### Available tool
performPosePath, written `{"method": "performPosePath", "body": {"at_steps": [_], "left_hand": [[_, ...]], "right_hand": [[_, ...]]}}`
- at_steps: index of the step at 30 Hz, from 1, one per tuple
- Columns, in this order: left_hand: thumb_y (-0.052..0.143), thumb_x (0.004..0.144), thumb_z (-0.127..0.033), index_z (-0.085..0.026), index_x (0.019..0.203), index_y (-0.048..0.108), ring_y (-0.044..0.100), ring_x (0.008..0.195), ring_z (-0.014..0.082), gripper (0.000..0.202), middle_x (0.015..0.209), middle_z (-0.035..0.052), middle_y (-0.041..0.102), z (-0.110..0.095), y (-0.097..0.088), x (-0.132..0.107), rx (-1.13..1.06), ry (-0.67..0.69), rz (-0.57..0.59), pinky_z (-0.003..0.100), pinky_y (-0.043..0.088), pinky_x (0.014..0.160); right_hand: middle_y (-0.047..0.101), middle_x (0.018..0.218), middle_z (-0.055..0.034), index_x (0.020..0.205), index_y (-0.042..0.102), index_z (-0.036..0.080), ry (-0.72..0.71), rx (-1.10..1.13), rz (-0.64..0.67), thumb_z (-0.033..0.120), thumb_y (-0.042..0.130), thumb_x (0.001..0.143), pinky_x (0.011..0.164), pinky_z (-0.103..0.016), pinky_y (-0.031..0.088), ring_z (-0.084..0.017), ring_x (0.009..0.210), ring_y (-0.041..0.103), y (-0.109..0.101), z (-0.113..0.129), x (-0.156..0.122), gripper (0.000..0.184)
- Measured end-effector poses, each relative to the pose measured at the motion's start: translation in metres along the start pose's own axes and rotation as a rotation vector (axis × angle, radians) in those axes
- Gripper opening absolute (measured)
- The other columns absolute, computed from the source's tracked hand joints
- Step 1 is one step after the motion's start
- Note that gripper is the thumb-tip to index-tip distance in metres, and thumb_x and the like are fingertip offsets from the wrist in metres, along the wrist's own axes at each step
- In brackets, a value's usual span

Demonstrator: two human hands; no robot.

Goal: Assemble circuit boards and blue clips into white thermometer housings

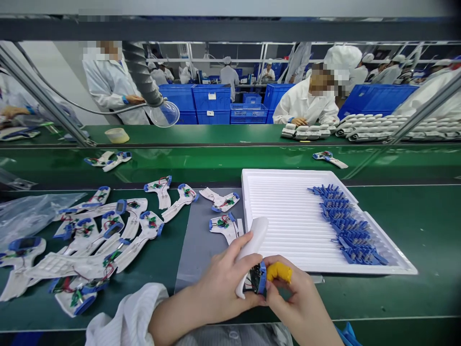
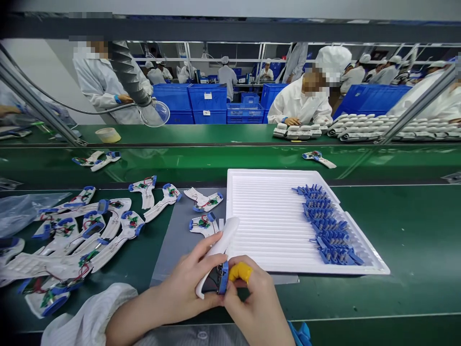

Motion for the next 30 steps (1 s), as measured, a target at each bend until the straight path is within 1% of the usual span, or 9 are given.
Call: {"method": "performPosePath", "body": {"at_steps": [3,6,9,14,17,19,23,26,30], "left_hand": [[0.071,0.066,-0.048,-0.03,0.122,0.047,0.032,0.131,0.0311,0.064,0.144,0.011,0.025,0.0,0.003,-0.002,-0.311,-0.029,0.025,0.043,0.033,0.103],[0.071,0.063,-0.052,-0.034,0.122,0.048,0.026,0.134,0.0298,0.065,0.144,0.0073,0.027,0.001,0.006,-0.003,-0.619,-0.013,0.021,0.043,0.029,0.105],[0.069,0.065,-0.052,-0.032,0.123,0.048,0.024,0.135,0.0302,0.064,0.144,0.0096,0.028,0.004,0.01,-0.003,-0.745,-0.002,-0.001,0.045,0.026,0.106],[0.069,0.064,-0.054,-0.03,0.124,0.046,0.021,0.135,0.0317,0.068,0.146,0.0112,0.022,0.009,0.015,-0.003,-0.678,-0.038,-0.012,0.048,0.024,0.107],[0.078,0.051,-0.053,-0.03,0.122,0.043,0.021,0.134,0.0359,0.083,0.146,0.0124,0.011,0.01,0.014,-0.003,-0.542,-0.031,-0.075,0.05,0.029,0.103],[0.081,0.045,-0.05,-0.026,0.12,0.042,0.029,0.13,0.0376,0.088,0.145,0.0156,0.007,0.008,0.014,-0.002,-0.452,-0.02,-0.11,0.05,0.034,0.1],[0.076,0.062,-0.041,-0.024,0.118,0.037,0.043,0.12,0.0321,0.07,0.144,0.0182,0.007,0.0,0.016,-0.002,-0.325,-0.013,-0.091,0.046,0.039,0.097],[0.063,0.076,-0.029,-0.024,0.12,0.034,0.029,0.131,0.0308,0.053,0.144,0.0172,0.011,-0.005,0.017,-0.002,-0.258,0.016,-0.061,0.043,0.037,0.1],[0.057,0.078,-0.023,-0.02,0.122,0.031,0.011,0.138,0.0315,0.052,0.142,0.0201,0.014,-0.004,0.016,-0.001,-0.215,0.066,-0.022,0.043,0.034,0.102]], "right_hand": [[0.05,0.067,0.0006,0.071,0.054,0.019,0.087,0.293,0.048,0.018,0.054,0.073,0.056,-0.022,0.042,-0.012,0.061,0.046,0.004,-0.014,-0.002,0.003],[0.049,0.062,0.0011,0.069,0.057,0.018,0.164,0.665,0.095,0.034,0.061,0.074,0.056,-0.022,0.039,-0.011,0.058,0.044,0.009,-0.029,-0.006,0.017],[0.053,0.065,0.0001,0.072,0.061,0.018,0.215,0.832,0.081,0.038,0.068,0.07,0.058,-0.021,0.039,-0.011,0.061,0.046,0.011,-0.036,-0.01,0.022],[0.053,0.066,0.0012,0.096,0.06,0.02,0.239,0.78,0.08,0.044,0.063,0.077,0.056,-0.021,0.039,-0.01,0.058,0.047,0.01,-0.03,-0.012,0.031],[0.05,0.061,0.0026,0.088,0.061,0.017,0.224,0.708,0.097,0.043,0.065,0.077,0.054,-0.021,0.037,-0.009,0.056,0.045,0.013,-0.03,-0.009,0.028],[0.051,0.063,0.0023,0.087,0.061,0.017,0.232,0.706,0.092,0.043,0.066,0.076,0.055,-0.022,0.037,-0.009,0.056,0.046,0.016,-0.032,-0.008,0.029],[0.053,0.068,0.0021,0.086,0.058,0.018,0.226,0.727,0.078,0.043,0.066,0.076,0.057,-0.022,0.038,-0.009,0.059,0.047,0.024,-0.036,-0.008,0.028],[0.051,0.066,0.0031,0.084,0.057,0.017,0.247,0.74,0.052,0.045,0.068,0.074,0.059,-0.022,0.039,-0.009,0.06,0.046,0.027,-0.04,-0.008,0.031],[0.051,0.063,0.004,0.085,0.056,0.017,0.268,0.773,0.042,0.045,0.069,0.073,0.056,-0.021,0.039,-0.007,0.056,0.045,0.034,-0.046,-0.008,0.033]]}}
Point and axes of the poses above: each hand's wrist, its own x-axis towards the middle knuckle, its own y-axis out of the palm, z = x × y, the point moved 5 cm from there along x, towards the middle knuckle
